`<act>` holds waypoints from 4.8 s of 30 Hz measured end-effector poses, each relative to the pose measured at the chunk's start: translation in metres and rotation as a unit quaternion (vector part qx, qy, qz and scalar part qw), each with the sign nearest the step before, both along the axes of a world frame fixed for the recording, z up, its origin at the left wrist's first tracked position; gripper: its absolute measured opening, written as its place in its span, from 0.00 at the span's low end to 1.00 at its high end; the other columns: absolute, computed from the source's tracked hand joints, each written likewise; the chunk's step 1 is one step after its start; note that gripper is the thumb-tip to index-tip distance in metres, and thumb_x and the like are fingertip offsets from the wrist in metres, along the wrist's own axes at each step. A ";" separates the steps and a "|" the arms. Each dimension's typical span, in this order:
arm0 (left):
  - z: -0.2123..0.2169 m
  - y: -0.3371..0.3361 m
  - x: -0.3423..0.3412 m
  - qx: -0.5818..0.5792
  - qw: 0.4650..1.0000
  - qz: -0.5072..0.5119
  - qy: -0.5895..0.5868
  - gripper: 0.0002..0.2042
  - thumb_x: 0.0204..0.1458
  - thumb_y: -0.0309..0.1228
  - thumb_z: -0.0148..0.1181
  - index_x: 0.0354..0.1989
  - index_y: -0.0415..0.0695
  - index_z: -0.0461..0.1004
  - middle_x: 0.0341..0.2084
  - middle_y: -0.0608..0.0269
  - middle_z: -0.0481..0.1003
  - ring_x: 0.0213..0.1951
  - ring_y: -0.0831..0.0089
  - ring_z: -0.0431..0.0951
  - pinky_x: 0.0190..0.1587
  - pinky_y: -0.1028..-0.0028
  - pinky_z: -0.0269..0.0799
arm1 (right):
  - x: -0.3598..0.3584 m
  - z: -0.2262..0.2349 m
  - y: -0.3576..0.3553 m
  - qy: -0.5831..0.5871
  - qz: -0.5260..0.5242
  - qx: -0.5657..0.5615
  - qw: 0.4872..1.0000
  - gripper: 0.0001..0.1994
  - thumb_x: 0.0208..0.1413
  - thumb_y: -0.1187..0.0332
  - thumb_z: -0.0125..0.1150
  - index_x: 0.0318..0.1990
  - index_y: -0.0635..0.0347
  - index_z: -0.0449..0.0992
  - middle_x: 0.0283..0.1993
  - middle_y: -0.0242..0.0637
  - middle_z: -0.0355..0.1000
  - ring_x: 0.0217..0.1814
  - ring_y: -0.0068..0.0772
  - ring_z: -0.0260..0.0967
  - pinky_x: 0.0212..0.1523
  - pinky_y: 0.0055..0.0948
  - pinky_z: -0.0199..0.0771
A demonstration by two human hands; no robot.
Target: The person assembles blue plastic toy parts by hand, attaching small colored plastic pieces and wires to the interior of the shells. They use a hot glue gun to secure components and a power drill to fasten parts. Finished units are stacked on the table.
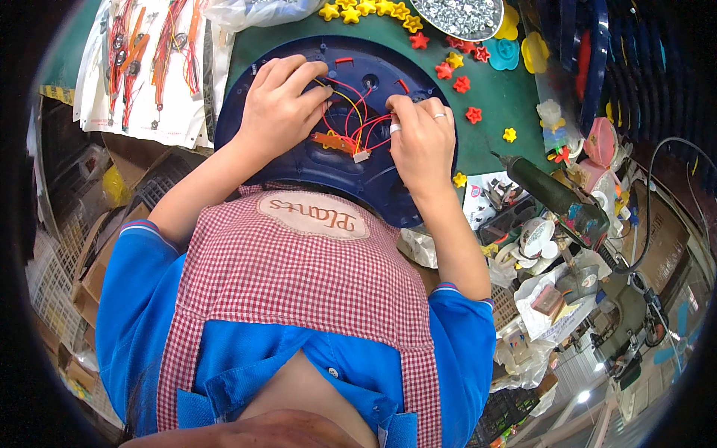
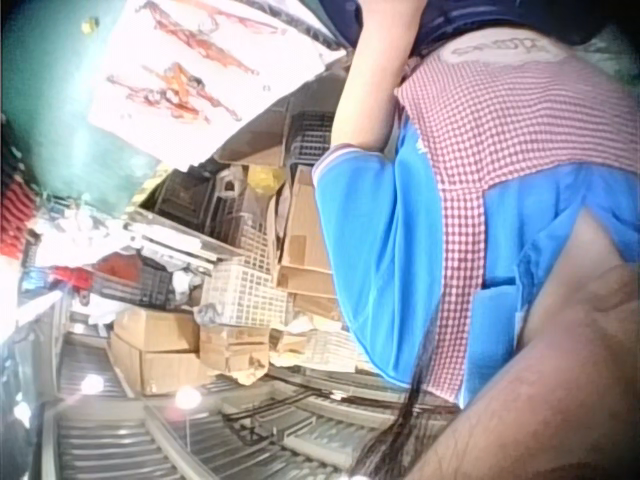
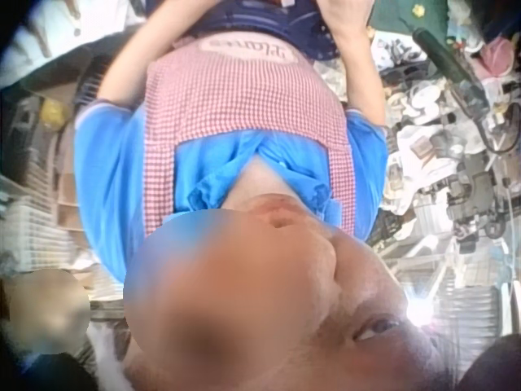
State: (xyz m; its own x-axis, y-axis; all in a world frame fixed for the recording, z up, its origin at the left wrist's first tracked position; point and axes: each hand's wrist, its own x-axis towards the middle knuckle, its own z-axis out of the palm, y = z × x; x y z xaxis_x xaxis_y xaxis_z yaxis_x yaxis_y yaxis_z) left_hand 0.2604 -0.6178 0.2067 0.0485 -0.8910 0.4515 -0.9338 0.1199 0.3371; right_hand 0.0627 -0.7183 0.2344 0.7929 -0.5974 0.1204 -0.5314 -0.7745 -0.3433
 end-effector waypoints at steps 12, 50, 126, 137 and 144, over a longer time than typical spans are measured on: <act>0.024 0.070 0.027 0.122 0.951 0.226 0.172 0.19 0.44 0.29 0.65 0.47 0.45 0.74 0.45 0.58 0.73 0.42 0.59 0.75 0.46 0.67 0.70 | -0.042 -0.013 -0.079 -0.219 -0.280 0.061 0.933 0.08 0.54 0.70 0.60 0.39 0.62 0.80 0.34 0.41 0.78 0.36 0.33 0.75 0.40 0.27 0.73; 0.042 -0.214 0.158 0.242 0.965 0.045 -0.088 0.09 0.50 0.32 0.57 0.38 0.51 0.81 0.41 0.54 0.78 0.44 0.57 0.78 0.47 0.59 0.73 | -0.075 0.002 -0.030 -0.068 -0.194 0.152 0.967 0.04 0.47 0.77 0.62 0.31 0.64 0.74 0.26 0.35 0.67 0.25 0.27 0.66 0.27 0.26 0.66; 0.102 -0.042 0.044 -0.170 0.601 0.161 0.764 0.16 0.57 0.35 0.54 0.49 0.37 0.71 0.39 0.59 0.76 0.40 0.69 0.77 0.45 0.71 0.73 | -0.002 -0.054 0.047 -0.262 -0.005 0.247 0.933 0.09 0.57 0.71 0.52 0.39 0.64 0.77 0.45 0.43 0.75 0.50 0.44 0.71 0.55 0.36 0.67; 0.055 -0.004 0.089 0.147 0.543 0.093 0.822 0.18 0.54 0.38 0.59 0.47 0.38 0.72 0.38 0.54 0.78 0.34 0.68 0.81 0.39 0.69 0.80 | -0.078 0.024 -0.014 -0.581 -0.177 0.516 0.605 0.28 0.62 0.65 0.45 0.68 0.61 0.47 0.61 0.43 0.62 0.62 0.42 0.62 0.62 0.39 0.63; 0.025 0.038 0.051 0.175 0.871 0.101 0.447 0.35 0.45 0.18 0.60 0.64 0.37 0.54 0.54 0.53 0.66 0.53 0.68 0.70 0.57 0.71 0.66 | -0.107 -0.014 0.023 -0.319 -0.286 0.380 0.820 0.37 0.45 0.82 0.58 0.66 0.68 0.52 0.59 0.45 0.63 0.58 0.34 0.64 0.59 0.30 0.63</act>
State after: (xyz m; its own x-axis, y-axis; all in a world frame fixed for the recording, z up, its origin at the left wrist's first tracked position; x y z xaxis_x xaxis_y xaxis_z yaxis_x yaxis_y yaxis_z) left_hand 0.3114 -0.5796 0.2316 0.4143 -0.8986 -0.1444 -0.2694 -0.2727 0.9236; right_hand -0.0445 -0.6949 0.2204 0.2775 -0.9441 -0.1778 -0.2565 0.1055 -0.9608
